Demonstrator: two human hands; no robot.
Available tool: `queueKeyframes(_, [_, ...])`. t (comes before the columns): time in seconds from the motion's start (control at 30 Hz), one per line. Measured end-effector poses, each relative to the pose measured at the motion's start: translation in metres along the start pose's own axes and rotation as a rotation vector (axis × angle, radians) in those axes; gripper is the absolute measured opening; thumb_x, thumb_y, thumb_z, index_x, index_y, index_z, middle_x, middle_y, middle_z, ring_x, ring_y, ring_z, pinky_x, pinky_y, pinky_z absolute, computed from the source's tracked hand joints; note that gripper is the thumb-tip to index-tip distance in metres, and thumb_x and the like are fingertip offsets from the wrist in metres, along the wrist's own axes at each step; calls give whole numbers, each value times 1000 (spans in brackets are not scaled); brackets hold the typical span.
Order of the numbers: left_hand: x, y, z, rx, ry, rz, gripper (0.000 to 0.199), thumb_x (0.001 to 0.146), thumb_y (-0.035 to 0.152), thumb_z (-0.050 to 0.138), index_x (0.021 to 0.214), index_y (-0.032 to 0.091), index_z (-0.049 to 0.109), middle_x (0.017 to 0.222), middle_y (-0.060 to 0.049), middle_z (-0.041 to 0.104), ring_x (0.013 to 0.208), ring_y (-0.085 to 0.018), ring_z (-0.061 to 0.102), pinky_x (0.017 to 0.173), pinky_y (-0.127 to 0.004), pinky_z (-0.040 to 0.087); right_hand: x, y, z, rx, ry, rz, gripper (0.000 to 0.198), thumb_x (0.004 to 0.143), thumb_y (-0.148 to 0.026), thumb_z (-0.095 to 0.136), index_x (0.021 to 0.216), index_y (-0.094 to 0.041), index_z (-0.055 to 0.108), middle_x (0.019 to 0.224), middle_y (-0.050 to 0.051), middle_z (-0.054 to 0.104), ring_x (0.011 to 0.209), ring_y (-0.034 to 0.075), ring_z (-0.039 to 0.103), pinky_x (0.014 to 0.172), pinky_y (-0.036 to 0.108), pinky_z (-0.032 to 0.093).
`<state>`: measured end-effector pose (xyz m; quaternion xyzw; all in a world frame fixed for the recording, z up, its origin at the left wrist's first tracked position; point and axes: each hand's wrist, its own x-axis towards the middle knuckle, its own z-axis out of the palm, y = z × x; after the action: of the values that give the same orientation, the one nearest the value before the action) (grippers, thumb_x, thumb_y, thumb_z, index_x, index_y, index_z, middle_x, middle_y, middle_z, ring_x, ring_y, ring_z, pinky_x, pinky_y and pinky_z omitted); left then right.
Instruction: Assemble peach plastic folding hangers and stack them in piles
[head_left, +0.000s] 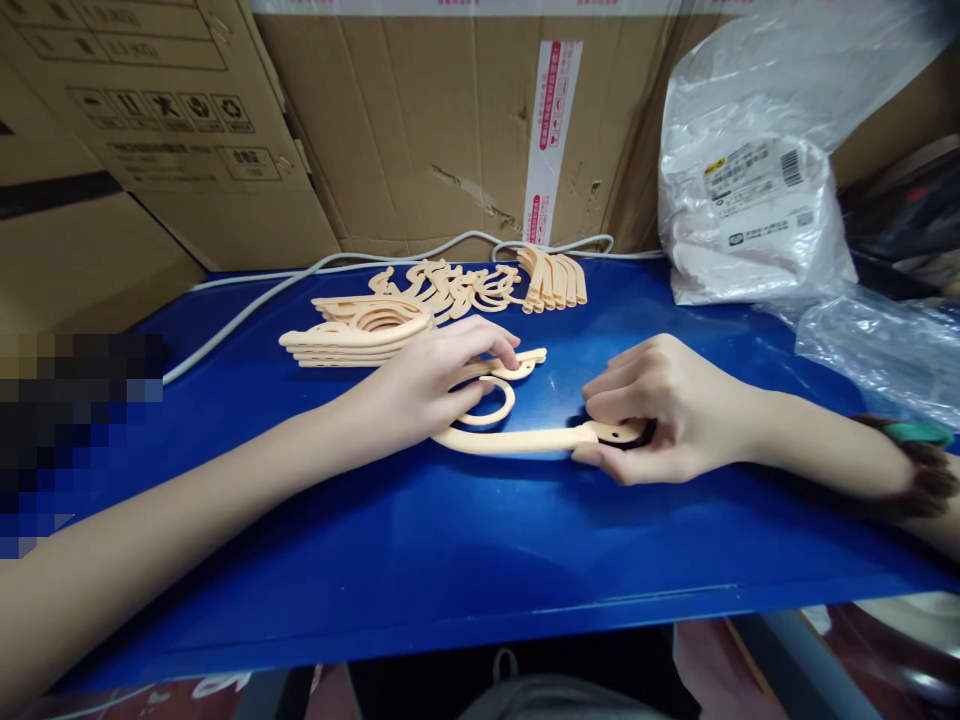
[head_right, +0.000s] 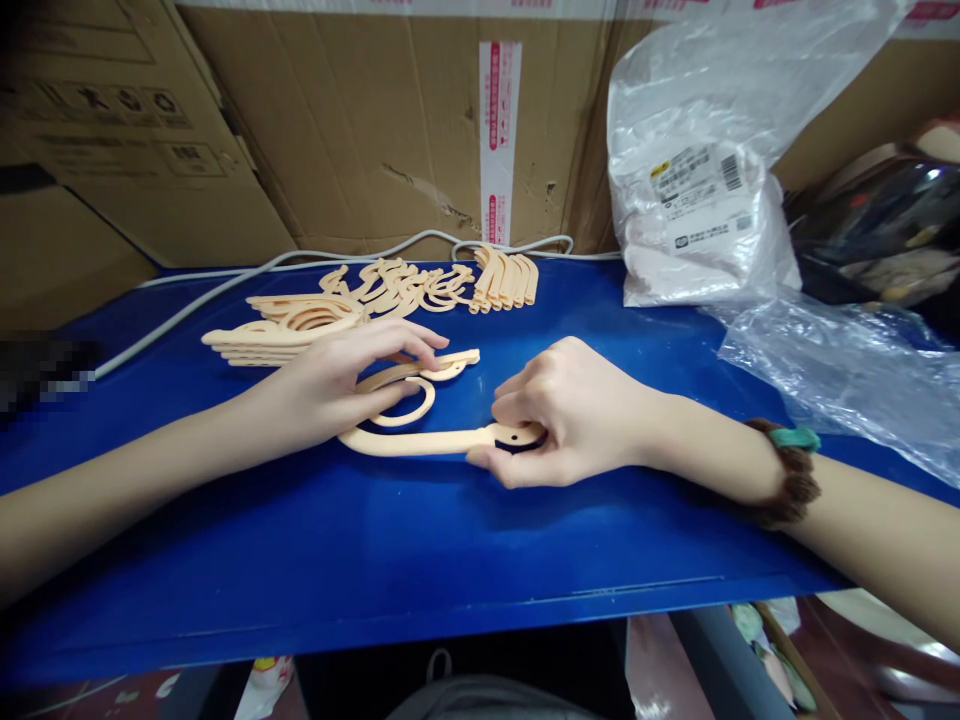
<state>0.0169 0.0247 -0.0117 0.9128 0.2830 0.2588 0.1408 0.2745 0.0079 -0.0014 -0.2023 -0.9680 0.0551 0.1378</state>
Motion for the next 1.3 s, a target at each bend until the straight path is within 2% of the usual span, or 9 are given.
queueKeyframes(0.13, [0, 2, -3, 22, 22, -39, 12, 89, 11, 58, 99, 16, 63, 111, -6, 69, 97, -15, 65, 83, -27, 51, 2, -2, -1, 34, -29, 6, 50, 90, -60, 52, 61, -20, 48, 52, -4, 45, 49, 9, 37, 55, 26, 26])
queueKeyframes(0.37, [-2, 6, -5, 178, 29, -49, 9, 90, 15, 60, 97, 16, 66, 92, -3, 69, 82, -15, 64, 73, -27, 47, 7, -7, 1, 51, -18, -42, 49, 91, -60, 52, 65, -18, 51, 61, -1, 48, 61, 13, 41, 61, 28, 27])
queueKeyframes(0.63, [-3, 5, -2, 294, 65, 49, 17, 95, 17, 51, 91, 14, 68, 93, -7, 71, 85, -18, 66, 76, -29, 48, 11, -16, 3, 49, -49, -84, 49, 88, -62, 55, 66, -18, 49, 66, -2, 47, 67, 13, 41, 70, 29, 29])
queueKeyframes(1.3, [0, 1, -2, 302, 70, 55, 18, 92, 13, 50, 93, 14, 68, 96, -7, 71, 88, -19, 65, 78, -31, 49, 12, -18, 1, 58, -50, -91, 42, 87, -58, 60, 72, -19, 54, 70, 0, 52, 73, 16, 43, 76, 32, 29])
